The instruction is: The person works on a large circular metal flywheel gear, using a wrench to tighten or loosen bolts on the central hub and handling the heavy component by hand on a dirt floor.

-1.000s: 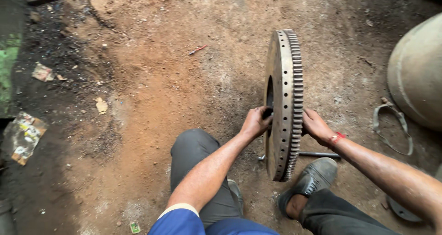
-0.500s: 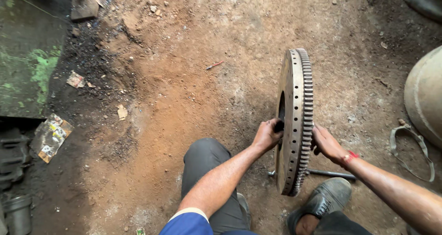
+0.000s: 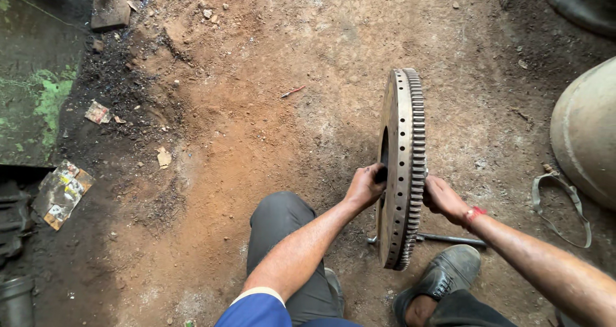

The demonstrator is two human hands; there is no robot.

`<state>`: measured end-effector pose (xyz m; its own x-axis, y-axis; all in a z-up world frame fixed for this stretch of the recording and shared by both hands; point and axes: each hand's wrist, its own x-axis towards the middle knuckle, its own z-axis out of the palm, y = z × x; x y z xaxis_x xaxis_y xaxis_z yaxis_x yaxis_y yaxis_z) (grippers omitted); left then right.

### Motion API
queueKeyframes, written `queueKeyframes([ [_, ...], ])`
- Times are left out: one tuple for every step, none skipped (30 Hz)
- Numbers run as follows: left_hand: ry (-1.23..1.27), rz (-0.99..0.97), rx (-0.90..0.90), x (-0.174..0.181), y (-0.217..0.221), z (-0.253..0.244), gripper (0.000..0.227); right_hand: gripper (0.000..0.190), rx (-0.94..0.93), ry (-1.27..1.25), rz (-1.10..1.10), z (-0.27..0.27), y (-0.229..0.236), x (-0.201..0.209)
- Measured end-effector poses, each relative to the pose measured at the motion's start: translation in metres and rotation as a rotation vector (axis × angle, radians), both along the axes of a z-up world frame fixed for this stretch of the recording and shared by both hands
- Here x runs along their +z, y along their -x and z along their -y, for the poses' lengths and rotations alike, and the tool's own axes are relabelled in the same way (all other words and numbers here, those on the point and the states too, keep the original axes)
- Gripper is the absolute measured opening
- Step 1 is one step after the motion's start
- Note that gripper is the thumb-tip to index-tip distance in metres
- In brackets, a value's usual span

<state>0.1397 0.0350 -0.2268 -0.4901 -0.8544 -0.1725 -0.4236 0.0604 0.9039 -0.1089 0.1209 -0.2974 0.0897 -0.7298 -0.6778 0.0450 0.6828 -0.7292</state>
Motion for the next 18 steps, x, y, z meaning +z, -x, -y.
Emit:
queueKeyframes([
  [-0.017,-0.003,0.002,-0.002,0.000,0.000,0.018,0.049,0.053,0.049,-0.147,0.001,-0.001,0.002],
  [-0.019,0.006,-0.011,-0.004,0.002,0.000,0.016,0.056,0.105,0.098,-0.293,0.002,0.000,0.005],
  [-0.019,0.016,-0.023,-0.006,0.001,0.001,0.015,0.062,0.159,0.149,-0.438,0.006,-0.001,0.007],
  [-0.019,0.026,-0.034,-0.008,0.001,0.003,0.013,0.046,0.154,0.177,-0.392,0.007,-0.003,0.008],
  [-0.001,0.030,-0.038,-0.010,0.000,0.002,0.014,0.033,0.156,0.204,-0.347,0.007,-0.003,0.009],
  [0.017,0.034,-0.042,-0.011,-0.002,0.003,0.014,0.029,0.158,0.230,-0.303,0.009,-0.004,0.008],
  [0.032,0.038,-0.049,-0.012,-0.002,0.003,0.015,0.029,0.118,0.184,-0.282,0.006,-0.003,0.007],
  [0.008,0.030,-0.045,-0.012,-0.001,0.002,0.017,0.034,0.079,0.137,-0.262,0.006,-0.004,0.005],
  [-0.013,0.022,-0.041,-0.012,-0.001,0.001,0.018,0.042,0.040,0.094,-0.241,0.004,-0.003,0.003],
  [-0.033,0.014,-0.037,-0.011,0.001,0.000,0.020,0.044,0.087,0.171,-0.306,0.002,0.001,0.002],
  [-0.021,0.030,-0.040,-0.010,0.001,0.002,0.020,0.046,0.132,0.249,-0.366,0.003,0.001,-0.001],
  [-0.008,0.045,-0.044,-0.009,0.002,0.004,0.019,0.049,0.178,0.327,-0.426,0.003,0.002,-0.003],
  [0.003,0.060,-0.044,-0.009,0.001,0.004,0.018,0.035,0.182,0.280,-0.408,0.004,0.002,-0.006],
  [-0.006,0.057,-0.046,-0.009,0.000,0.006,0.019,0.028,0.186,0.234,-0.391,0.005,0.002,-0.009],
  [-0.017,0.052,-0.048,-0.010,0.000,0.006,0.019,0.035,0.191,0.185,-0.375,0.004,0.002,-0.011],
  [-0.028,0.047,-0.049,-0.011,-0.001,0.005,0.019,0.030,0.182,0.198,-0.397,0.004,0.001,-0.012],
  [-0.043,0.040,-0.043,-0.011,0.000,0.004,0.019,0.035,0.166,0.213,-0.422,0.001,0.002,-0.012],
  [-0.058,0.032,-0.036,-0.011,0.000,0.001,0.019,0.047,0.151,0.227,-0.447,0.000,0.002,-0.011],
])
